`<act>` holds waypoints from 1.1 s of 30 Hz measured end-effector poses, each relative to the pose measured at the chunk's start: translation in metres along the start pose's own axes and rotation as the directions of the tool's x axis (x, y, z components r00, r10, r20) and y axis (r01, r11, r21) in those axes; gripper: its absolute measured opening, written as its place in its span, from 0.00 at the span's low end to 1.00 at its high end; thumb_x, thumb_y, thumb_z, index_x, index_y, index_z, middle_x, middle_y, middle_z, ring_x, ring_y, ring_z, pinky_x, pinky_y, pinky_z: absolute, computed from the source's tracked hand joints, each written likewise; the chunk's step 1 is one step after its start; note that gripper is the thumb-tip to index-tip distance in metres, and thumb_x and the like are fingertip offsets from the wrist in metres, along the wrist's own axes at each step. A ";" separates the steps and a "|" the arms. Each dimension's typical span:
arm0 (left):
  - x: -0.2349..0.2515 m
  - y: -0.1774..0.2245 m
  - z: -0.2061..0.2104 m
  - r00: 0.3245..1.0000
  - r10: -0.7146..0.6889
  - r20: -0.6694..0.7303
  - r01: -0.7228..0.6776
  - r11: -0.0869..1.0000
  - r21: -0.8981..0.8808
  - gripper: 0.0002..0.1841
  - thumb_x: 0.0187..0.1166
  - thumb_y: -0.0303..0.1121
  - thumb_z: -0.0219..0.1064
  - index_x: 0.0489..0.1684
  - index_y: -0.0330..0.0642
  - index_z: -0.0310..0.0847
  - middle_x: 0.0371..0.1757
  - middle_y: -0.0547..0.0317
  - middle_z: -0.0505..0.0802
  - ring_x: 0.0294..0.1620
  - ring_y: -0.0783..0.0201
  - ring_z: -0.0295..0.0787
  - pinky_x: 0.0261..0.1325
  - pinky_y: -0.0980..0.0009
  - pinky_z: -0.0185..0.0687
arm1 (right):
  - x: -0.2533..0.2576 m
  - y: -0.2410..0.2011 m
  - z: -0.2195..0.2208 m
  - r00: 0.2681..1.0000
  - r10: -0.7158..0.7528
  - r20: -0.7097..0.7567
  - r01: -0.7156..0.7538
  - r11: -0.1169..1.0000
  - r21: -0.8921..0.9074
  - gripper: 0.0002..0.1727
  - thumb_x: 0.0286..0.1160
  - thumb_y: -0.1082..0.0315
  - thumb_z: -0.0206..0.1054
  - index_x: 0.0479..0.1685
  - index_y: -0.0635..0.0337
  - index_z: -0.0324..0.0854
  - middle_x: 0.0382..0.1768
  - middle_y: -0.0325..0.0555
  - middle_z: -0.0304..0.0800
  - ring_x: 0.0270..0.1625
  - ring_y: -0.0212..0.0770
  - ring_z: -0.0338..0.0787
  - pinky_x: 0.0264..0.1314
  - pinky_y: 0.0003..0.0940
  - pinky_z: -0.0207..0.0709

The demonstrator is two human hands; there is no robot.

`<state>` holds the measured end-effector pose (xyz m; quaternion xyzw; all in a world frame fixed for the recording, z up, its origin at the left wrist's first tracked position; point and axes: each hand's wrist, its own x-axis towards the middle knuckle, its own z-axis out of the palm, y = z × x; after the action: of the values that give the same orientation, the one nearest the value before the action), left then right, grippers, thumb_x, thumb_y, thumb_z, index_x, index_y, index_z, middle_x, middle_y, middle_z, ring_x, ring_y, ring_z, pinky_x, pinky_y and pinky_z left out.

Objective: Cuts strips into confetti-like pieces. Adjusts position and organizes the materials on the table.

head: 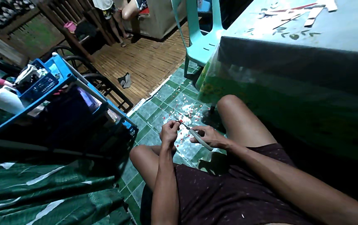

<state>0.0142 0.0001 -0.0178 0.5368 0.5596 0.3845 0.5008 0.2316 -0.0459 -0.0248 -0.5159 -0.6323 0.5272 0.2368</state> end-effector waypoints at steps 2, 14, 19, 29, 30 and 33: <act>0.001 -0.001 0.000 1.000 -0.012 0.007 0.012 1.000 0.006 0.10 0.84 0.33 0.66 0.37 0.37 0.89 0.28 0.59 0.89 0.27 0.69 0.81 0.35 0.70 0.79 | 0.000 -0.001 -0.001 1.000 0.008 -0.002 -0.008 0.999 0.044 0.38 0.61 0.40 0.79 0.70 0.52 0.83 0.36 0.43 0.92 0.30 0.35 0.89 0.40 0.39 0.87; 0.005 -0.002 -0.003 0.995 -0.076 0.063 0.085 0.983 -0.165 0.10 0.87 0.32 0.64 0.46 0.31 0.85 0.30 0.56 0.88 0.25 0.69 0.78 0.32 0.73 0.77 | 0.003 -0.003 0.002 0.993 0.030 -0.114 -0.018 0.995 0.101 0.37 0.62 0.41 0.80 0.69 0.54 0.84 0.38 0.44 0.93 0.33 0.36 0.89 0.43 0.39 0.87; 0.004 -0.001 -0.008 0.995 -0.061 0.079 0.074 0.982 -0.175 0.08 0.85 0.29 0.66 0.42 0.31 0.86 0.28 0.57 0.87 0.25 0.70 0.79 0.32 0.73 0.78 | 0.002 -0.004 0.001 0.993 0.031 -0.114 -0.015 0.990 0.142 0.37 0.61 0.43 0.81 0.69 0.55 0.84 0.36 0.42 0.93 0.31 0.34 0.89 0.40 0.36 0.87; 0.004 0.000 -0.008 0.995 -0.066 0.070 0.082 0.965 -0.251 0.08 0.84 0.28 0.66 0.38 0.31 0.86 0.24 0.59 0.84 0.21 0.71 0.74 0.27 0.75 0.72 | -0.001 -0.007 0.000 0.996 0.030 -0.086 -0.015 0.985 0.173 0.35 0.63 0.45 0.81 0.69 0.54 0.84 0.32 0.41 0.92 0.26 0.33 0.88 0.34 0.33 0.87; 0.003 0.000 -0.008 0.995 -0.068 0.070 0.084 0.963 -0.257 0.08 0.84 0.28 0.66 0.38 0.31 0.86 0.25 0.59 0.84 0.21 0.71 0.74 0.27 0.75 0.72 | -0.002 -0.008 0.000 0.995 0.029 -0.091 -0.013 0.985 0.171 0.34 0.65 0.45 0.80 0.68 0.55 0.84 0.30 0.41 0.92 0.24 0.34 0.88 0.32 0.34 0.87; 0.003 -0.001 -0.009 0.996 -0.072 0.047 0.082 0.961 -0.263 0.08 0.84 0.28 0.65 0.39 0.31 0.86 0.24 0.60 0.84 0.21 0.71 0.73 0.27 0.75 0.71 | -0.004 -0.010 0.000 0.991 0.043 -0.127 -0.021 0.985 0.173 0.32 0.68 0.46 0.79 0.67 0.56 0.85 0.28 0.42 0.91 0.23 0.35 0.89 0.30 0.34 0.88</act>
<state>0.0055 0.0043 -0.0171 0.4499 0.5143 0.4258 0.5931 0.2295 -0.0484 -0.0148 -0.5372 -0.5595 0.5484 0.3126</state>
